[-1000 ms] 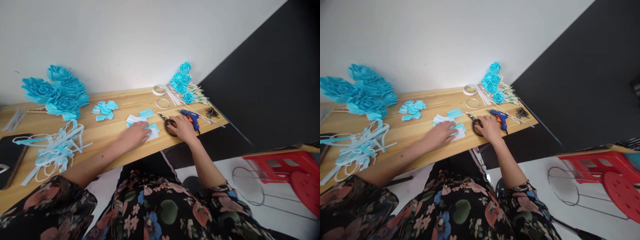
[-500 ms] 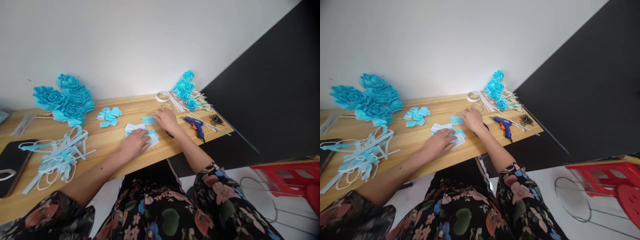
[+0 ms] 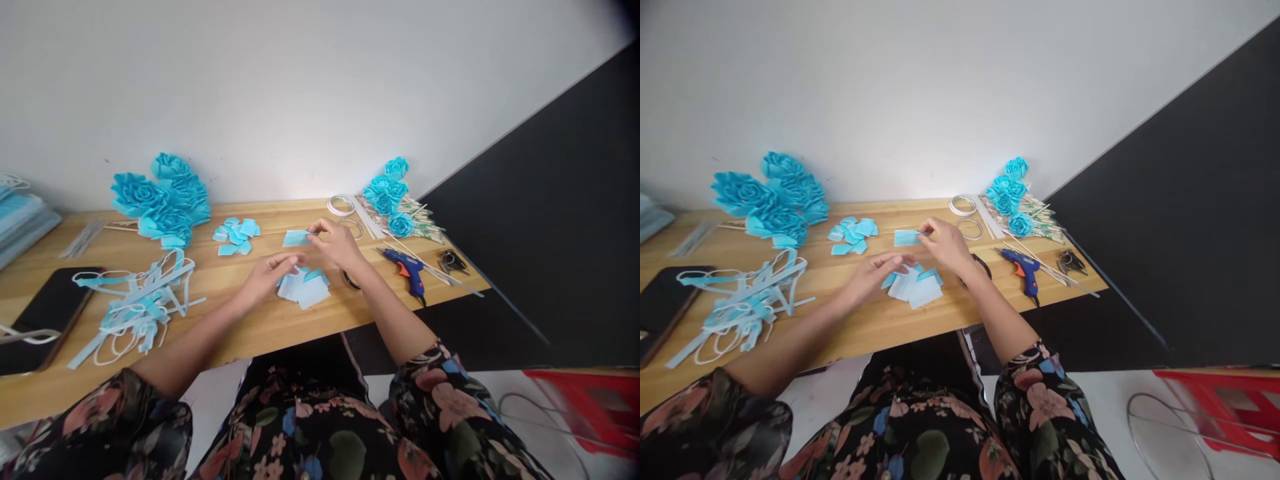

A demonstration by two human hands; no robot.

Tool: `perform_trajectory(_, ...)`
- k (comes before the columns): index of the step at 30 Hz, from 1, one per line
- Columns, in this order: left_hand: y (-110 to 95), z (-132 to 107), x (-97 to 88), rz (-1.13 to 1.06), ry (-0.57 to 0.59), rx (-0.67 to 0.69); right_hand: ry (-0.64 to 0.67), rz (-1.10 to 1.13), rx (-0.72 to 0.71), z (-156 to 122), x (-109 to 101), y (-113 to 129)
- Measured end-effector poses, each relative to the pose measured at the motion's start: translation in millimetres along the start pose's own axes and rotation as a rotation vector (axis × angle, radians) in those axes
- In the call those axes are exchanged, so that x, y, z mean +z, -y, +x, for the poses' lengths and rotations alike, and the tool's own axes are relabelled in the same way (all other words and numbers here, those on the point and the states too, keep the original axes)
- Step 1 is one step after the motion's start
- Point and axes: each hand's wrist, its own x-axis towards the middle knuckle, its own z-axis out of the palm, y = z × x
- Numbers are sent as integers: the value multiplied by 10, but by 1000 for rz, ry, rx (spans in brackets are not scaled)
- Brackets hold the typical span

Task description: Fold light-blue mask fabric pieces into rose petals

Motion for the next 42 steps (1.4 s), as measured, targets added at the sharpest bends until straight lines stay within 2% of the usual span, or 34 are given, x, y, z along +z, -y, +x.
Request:
perform_trajectory(2,-10,41,-27,-304,5,-115,-33,-70,-110,-37,9,143)
perform_trajectory(4,-16,78,-55,-524,3,-164,16,-124,-238,-83,7,265)
perform_trajectory(7,-38,112,-95,-635,-123,-167,90,-69,-364,-137,-42,364)
perform_trajectory(10,-75,120,-117,-645,-229,-163,20,87,-242,-131,-115,354)
perform_trajectory(13,-97,115,-116,-633,-234,-155,37,210,-61,-79,-115,300)
perform_trajectory(17,-80,111,-115,-598,-209,-126,158,321,73,-10,40,278)
perform_trajectory(21,-49,119,-125,-552,-199,-111,104,375,138,75,195,317)
perform_trajectory(26,-22,145,-144,-508,-283,-85,107,318,41,209,212,352)
perform_trajectory(31,-29,187,-193,-612,-391,-46,-45,244,-135,184,217,245)
perform_trajectory(34,-44,203,-216,-678,-396,-48,-86,200,-185,111,258,157)
perform_trajectory(42,-9,188,-198,-643,-325,-38,-1,63,-367,79,281,117)
